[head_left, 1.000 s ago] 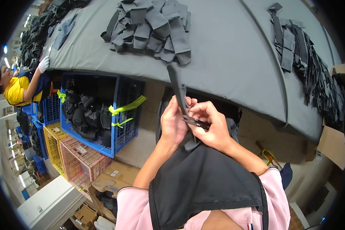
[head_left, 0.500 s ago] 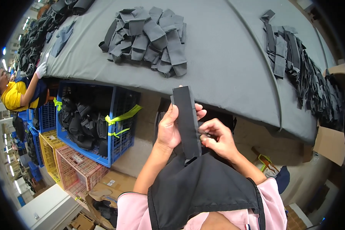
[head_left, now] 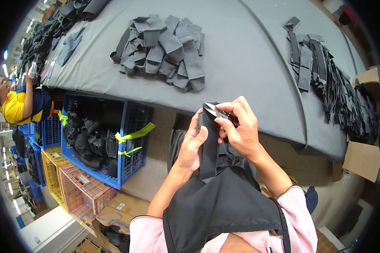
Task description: Using small scissors to trim individual fabric strips at a factory table.
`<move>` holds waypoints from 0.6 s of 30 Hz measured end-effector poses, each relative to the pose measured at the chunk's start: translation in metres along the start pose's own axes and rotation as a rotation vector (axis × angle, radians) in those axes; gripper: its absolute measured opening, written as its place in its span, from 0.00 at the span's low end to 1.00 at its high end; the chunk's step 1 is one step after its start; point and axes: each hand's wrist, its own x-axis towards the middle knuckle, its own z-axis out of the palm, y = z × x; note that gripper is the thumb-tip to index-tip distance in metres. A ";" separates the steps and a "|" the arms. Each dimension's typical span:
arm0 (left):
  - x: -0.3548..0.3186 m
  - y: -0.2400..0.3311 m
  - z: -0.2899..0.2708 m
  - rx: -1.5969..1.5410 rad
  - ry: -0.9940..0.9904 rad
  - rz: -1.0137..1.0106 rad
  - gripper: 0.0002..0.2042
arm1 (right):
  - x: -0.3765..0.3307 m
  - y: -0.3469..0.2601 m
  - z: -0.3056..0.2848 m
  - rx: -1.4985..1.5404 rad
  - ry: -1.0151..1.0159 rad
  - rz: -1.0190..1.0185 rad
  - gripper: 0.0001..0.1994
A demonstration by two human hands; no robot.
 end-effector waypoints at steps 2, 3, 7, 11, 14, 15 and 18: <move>0.000 -0.002 0.001 -0.001 -0.022 -0.003 0.28 | 0.000 0.004 0.000 -0.031 0.023 -0.046 0.08; -0.001 0.000 0.003 -0.012 -0.023 -0.025 0.28 | 0.000 0.006 0.000 -0.059 0.040 -0.094 0.08; 0.000 -0.001 0.006 -0.018 -0.008 -0.031 0.27 | -0.002 0.006 -0.001 0.070 0.048 -0.009 0.07; 0.000 0.002 0.004 0.183 0.051 -0.013 0.25 | -0.004 0.014 -0.005 0.250 0.072 0.037 0.07; 0.004 0.006 0.016 0.392 0.165 0.079 0.26 | 0.000 0.010 -0.015 0.314 0.020 0.135 0.07; 0.004 0.009 0.018 0.447 0.165 0.089 0.25 | 0.001 0.010 -0.019 0.286 0.001 0.182 0.07; 0.009 0.012 0.013 0.946 0.118 0.287 0.23 | -0.002 0.018 -0.025 0.357 0.039 0.153 0.07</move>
